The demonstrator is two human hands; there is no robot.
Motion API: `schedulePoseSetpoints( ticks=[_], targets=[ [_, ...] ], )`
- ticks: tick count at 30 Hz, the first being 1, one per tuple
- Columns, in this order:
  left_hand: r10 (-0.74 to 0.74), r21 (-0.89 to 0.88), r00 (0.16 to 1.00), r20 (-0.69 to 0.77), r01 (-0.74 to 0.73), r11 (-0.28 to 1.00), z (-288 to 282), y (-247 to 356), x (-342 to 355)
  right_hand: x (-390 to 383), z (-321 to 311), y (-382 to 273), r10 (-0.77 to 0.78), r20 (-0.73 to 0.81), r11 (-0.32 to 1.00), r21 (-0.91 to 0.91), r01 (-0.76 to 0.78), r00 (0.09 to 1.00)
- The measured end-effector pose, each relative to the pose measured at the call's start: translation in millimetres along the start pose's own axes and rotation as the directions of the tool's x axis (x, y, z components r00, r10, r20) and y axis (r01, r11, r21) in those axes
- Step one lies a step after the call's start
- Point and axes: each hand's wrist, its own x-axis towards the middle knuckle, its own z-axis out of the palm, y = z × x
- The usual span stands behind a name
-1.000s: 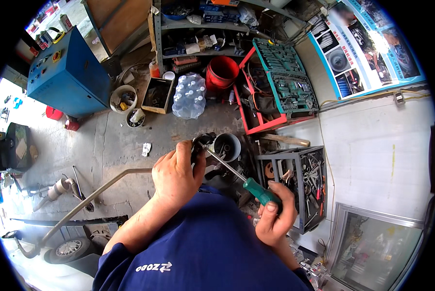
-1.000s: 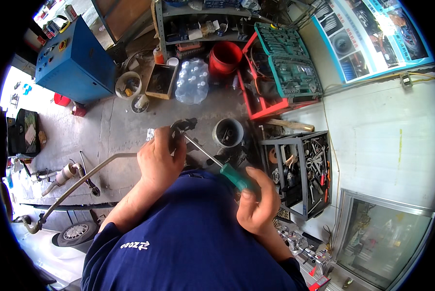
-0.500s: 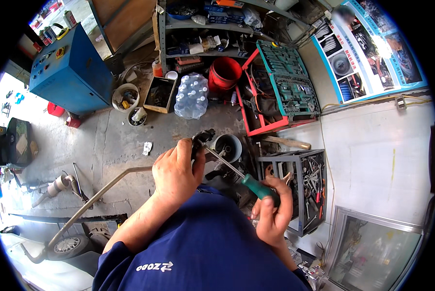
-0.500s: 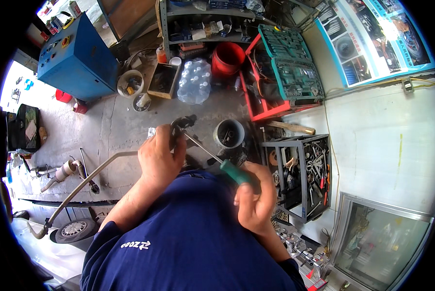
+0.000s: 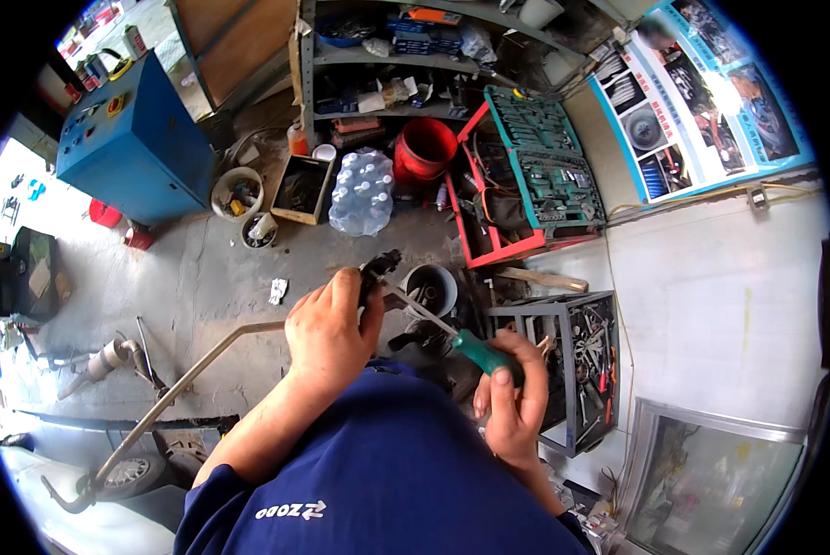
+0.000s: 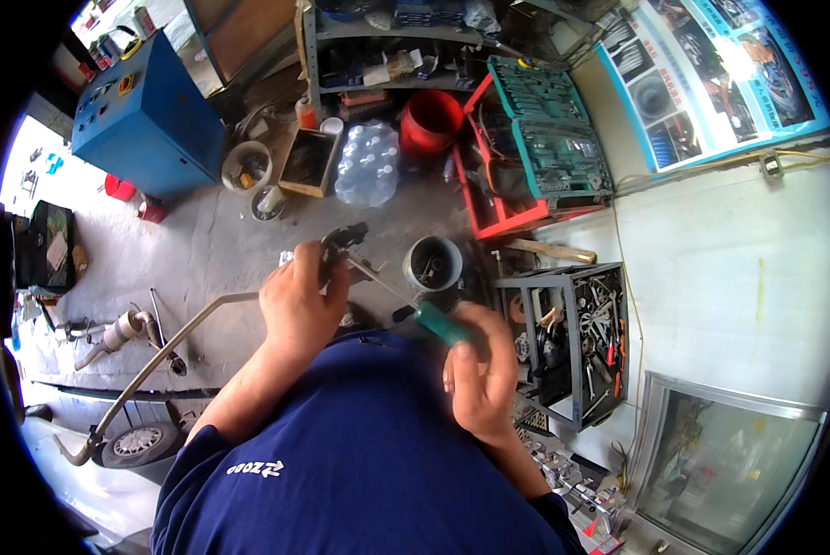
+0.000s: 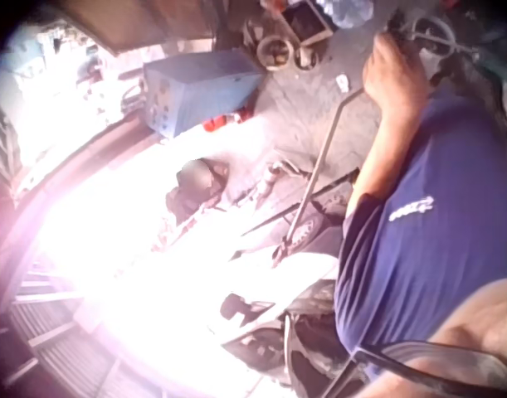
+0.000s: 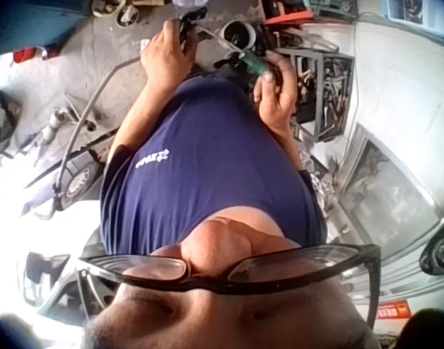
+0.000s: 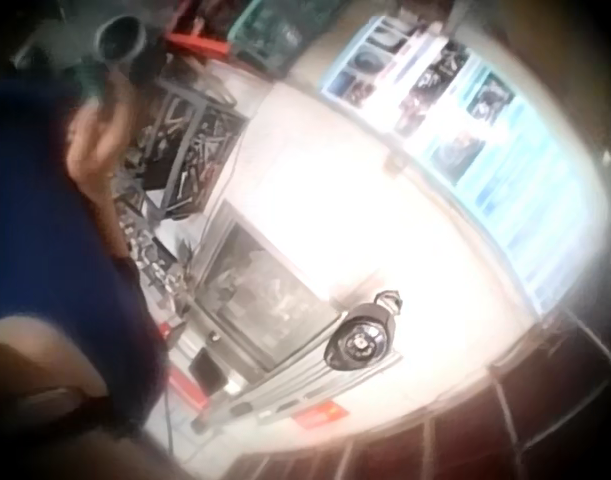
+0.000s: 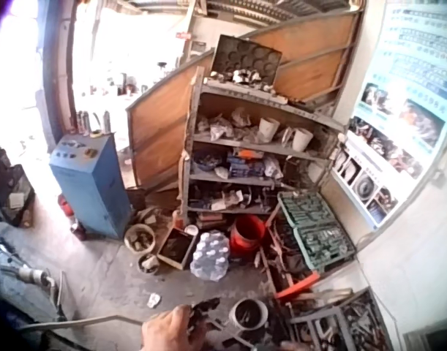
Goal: The person handles a metal rod and a small mechanical component in a garage. They walk around the workspace, pick up a screwdriver, and use it to adjust the component. The person then returns to the car with the adjusted part.
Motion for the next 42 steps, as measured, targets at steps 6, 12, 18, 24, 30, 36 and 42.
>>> schedulePoseSetpoints(
  ticks=[6,12,18,24,30,36,42],
  targets=[
    [-0.015,-0.011,1.000,0.023,0.016,1.000,5.8,0.8,0.3,-0.9,-1.2,-1.5,-0.038,-0.001,0.995,0.089,0.038,0.999],
    [-0.057,0.002,0.995,0.086,0.057,0.998,10.3,-0.9,-3.8,3.7,-9.4,5.7,0.078,0.026,0.996,0.047,-0.079,0.997],
    [-0.031,0.012,0.995,0.092,0.030,0.999,16.3,-1.7,-2.9,3.0,-21.4,18.4,0.110,0.092,0.993,0.023,-0.112,0.990],
    [-0.063,0.022,0.993,0.104,0.061,0.998,21.5,-3.8,-4.9,1.3,-21.8,26.7,0.157,0.082,0.982,0.097,-0.165,0.984],
    [-0.077,-0.011,0.992,0.101,0.078,0.997,26.6,-1.2,-4.5,9.0,-24.4,24.7,-0.038,0.057,0.995,-0.092,0.043,0.998],
    [-0.056,0.029,0.994,0.098,0.053,0.998,30.5,2.1,-4.3,7.7,-26.1,29.9,-0.195,0.037,0.972,-0.127,0.198,0.980],
    [-0.034,0.005,0.990,0.135,0.033,0.999,32.9,1.3,-4.5,5.5,-22.3,25.2,0.037,-0.008,0.997,0.075,-0.036,0.999]
  ],
)
